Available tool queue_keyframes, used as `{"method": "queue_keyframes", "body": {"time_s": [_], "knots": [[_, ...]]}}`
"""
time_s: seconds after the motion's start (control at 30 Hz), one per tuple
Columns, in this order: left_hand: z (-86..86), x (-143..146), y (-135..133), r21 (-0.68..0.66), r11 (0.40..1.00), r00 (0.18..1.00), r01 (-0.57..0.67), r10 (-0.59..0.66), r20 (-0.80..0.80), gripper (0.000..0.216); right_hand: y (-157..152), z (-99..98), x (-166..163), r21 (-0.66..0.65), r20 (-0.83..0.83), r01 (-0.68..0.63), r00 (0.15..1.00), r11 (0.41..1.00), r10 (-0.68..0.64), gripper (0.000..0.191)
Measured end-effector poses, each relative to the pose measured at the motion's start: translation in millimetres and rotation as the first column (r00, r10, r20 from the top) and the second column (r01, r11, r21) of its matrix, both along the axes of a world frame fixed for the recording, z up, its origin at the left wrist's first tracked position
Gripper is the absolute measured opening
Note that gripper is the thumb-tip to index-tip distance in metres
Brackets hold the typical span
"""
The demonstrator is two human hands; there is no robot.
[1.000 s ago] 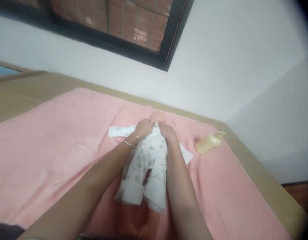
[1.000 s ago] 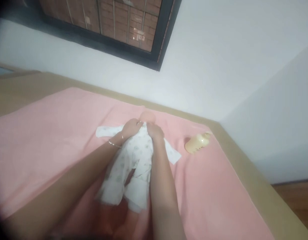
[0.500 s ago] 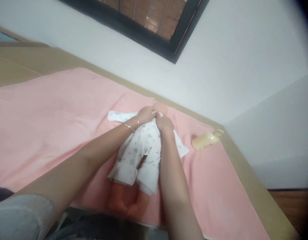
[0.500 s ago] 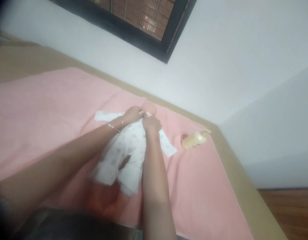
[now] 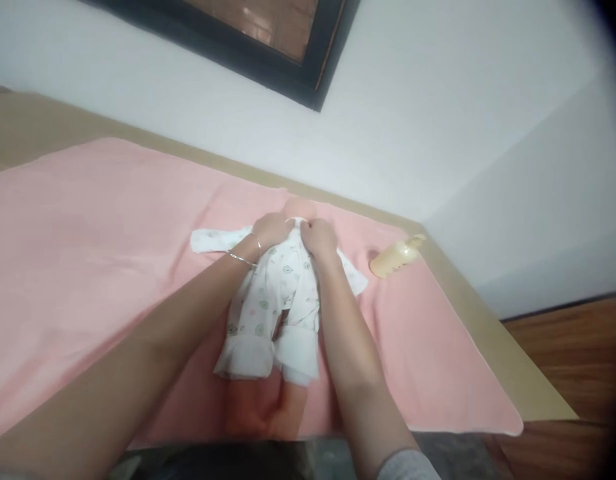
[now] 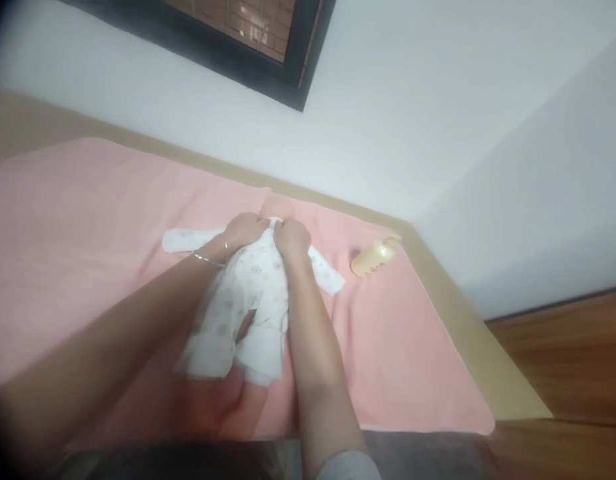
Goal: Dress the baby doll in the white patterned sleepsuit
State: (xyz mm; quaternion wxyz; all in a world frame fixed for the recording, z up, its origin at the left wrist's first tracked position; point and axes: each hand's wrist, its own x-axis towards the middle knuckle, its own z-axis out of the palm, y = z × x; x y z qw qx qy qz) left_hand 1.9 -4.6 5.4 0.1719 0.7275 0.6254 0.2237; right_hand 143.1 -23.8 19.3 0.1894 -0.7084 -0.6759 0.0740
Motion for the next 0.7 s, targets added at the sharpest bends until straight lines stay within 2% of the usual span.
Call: {"method": "queue_keyframes", "body": {"time_s": [0.1,0.2,0.3,0.47,0.6,0.7], "knots": [[-3.4,0.7,3.2,0.06,0.997,0.999,0.037,-0.038,0.012,0.047,4.9,-5.4,7.2,-0.078,-0.074,0.024,0.997,0.997,-0.03,0.056],[-5.2,2.9,1.3,0.187,0.982,0.999,0.038,-0.044,0.028,0.04,7.0,-9.1,14.4,-0.16,-0.118,0.054,0.99,0.986,-0.073,0.065],[-5.9,2.7,-2.2,0.257,0.966,0.998,0.036,-0.046,0.034,0.04,2.9,-3.3,11.9,-0.153,-0.094,0.045,0.994,0.987,-0.059,0.061],[-7.1,0.3,-4.7,0.195,0.981,0.999,0.018,-0.026,0.036,0.055,-6.9,10.0,-0.9,-0.001,0.041,-0.016,0.999,1.0,0.016,0.046],[-7.4,1.7,-4.8,0.126,0.992,1.0,0.001,-0.003,0.011,0.056,-4.5,1.7,1.0,-0.095,-0.043,0.023,0.999,0.995,-0.027,0.057],[-9.0,1.9,-3.7,0.16,0.987,1.0,0.02,-0.023,0.019,0.049,-2.6,-3.8,5.6,-0.175,-0.1,0.049,0.993,0.983,-0.068,0.067]]}}
